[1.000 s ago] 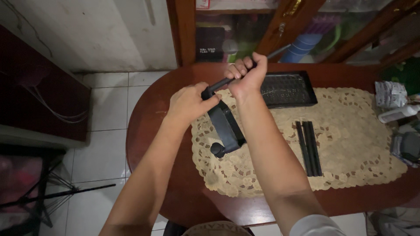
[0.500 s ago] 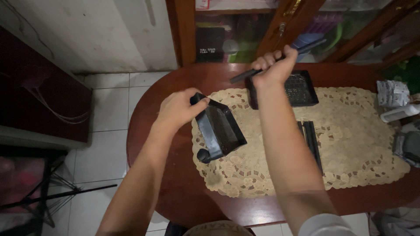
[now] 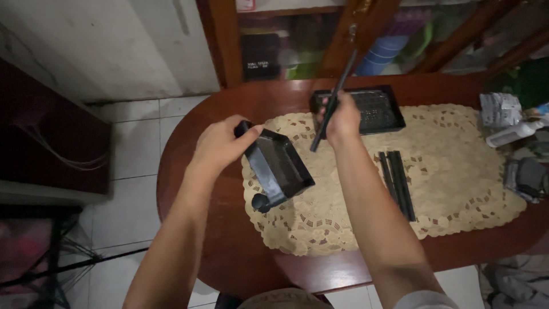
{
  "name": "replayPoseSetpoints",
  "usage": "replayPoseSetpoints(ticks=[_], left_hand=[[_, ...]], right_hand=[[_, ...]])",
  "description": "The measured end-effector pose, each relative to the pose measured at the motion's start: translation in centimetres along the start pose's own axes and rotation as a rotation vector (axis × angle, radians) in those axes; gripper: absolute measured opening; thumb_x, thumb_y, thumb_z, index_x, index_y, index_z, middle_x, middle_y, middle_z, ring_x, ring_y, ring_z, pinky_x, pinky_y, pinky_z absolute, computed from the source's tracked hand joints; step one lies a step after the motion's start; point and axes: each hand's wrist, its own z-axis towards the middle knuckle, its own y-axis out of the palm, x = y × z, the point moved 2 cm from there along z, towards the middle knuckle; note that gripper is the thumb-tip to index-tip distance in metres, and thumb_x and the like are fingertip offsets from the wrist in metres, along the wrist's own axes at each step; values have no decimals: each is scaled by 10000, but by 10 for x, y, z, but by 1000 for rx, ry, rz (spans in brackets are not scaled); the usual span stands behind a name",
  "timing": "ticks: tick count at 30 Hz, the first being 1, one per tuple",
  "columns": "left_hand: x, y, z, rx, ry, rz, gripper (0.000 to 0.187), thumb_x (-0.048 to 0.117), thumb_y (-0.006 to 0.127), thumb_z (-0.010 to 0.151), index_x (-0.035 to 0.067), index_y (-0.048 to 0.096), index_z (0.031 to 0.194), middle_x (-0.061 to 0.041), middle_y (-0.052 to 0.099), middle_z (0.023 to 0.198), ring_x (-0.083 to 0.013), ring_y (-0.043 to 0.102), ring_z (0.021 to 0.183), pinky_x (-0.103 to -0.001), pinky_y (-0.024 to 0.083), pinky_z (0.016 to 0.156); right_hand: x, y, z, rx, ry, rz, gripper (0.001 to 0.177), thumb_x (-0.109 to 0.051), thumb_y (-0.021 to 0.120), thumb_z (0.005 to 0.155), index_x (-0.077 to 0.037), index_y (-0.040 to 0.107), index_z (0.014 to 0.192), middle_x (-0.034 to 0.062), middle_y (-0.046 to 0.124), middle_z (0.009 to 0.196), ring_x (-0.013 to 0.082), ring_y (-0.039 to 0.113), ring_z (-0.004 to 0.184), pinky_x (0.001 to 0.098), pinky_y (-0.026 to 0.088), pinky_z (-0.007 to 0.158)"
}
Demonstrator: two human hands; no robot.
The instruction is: The person disassembles a small black plastic stand on a table. They remove the legs and feet one by one, placing them on the table, and then set the main tray aside.
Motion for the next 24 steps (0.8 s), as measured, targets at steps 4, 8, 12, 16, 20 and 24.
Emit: replayPoseSetpoints(ticks=[4, 8, 12, 16, 20, 24], left_hand=[[2, 0, -1, -35, -79, 17, 536, 584, 641, 847, 94, 744, 1038, -175, 739, 828, -354, 728, 839, -458, 539, 763], [3, 3, 1, -3, -27, 27, 548, 583, 642, 855, 82, 747, 1050, -178, 742, 873, -367, 717, 878, -464, 533, 785], [1, 6, 5, 5, 7, 48, 569, 586, 643, 872, 64, 741, 1074, -202, 735, 884, -388, 705, 884, -473, 525, 794], [6, 7, 5, -15, -58, 31, 572, 578, 637, 862, 58, 736, 1077, -209, 737, 866, -372, 722, 844, -453, 533, 772], [11, 8, 4, -10, -27, 7, 559, 573, 628, 873, 55, 753, 1040, -196, 743, 863, -363, 727, 839, -441, 532, 770], [13, 11, 8, -11, -9, 31, 565, 577, 622, 886, 53, 750, 1057, -191, 742, 867, -368, 722, 853, -446, 526, 775]], right_hand=[[21, -63, 10, 5, -82, -252, 146, -224, 561, 1019, -79, 560, 1029, 66, 626, 794, 189, 607, 654, 353, 511, 578], [41, -136, 22, 148, -106, -393, 163, -145, 661, 967, -39, 610, 1080, 73, 630, 798, 192, 625, 648, 348, 520, 562], [53, -214, 21, 298, -200, -781, 294, -170, 725, 910, -7, 675, 1150, 86, 705, 873, 188, 680, 730, 357, 566, 656], [46, -279, 17, 340, -431, -1327, 303, -271, 757, 896, -54, 766, 1107, 143, 767, 965, 300, 730, 880, 417, 569, 784], [39, -302, -1, 534, -287, -1515, 353, -359, 756, 866, -147, 773, 1147, 161, 752, 1065, 384, 699, 1022, 474, 555, 877], [30, -313, -16, 617, -154, -1655, 446, -443, 798, 799, -150, 759, 1133, 166, 710, 1163, 376, 674, 1082, 494, 540, 914]])
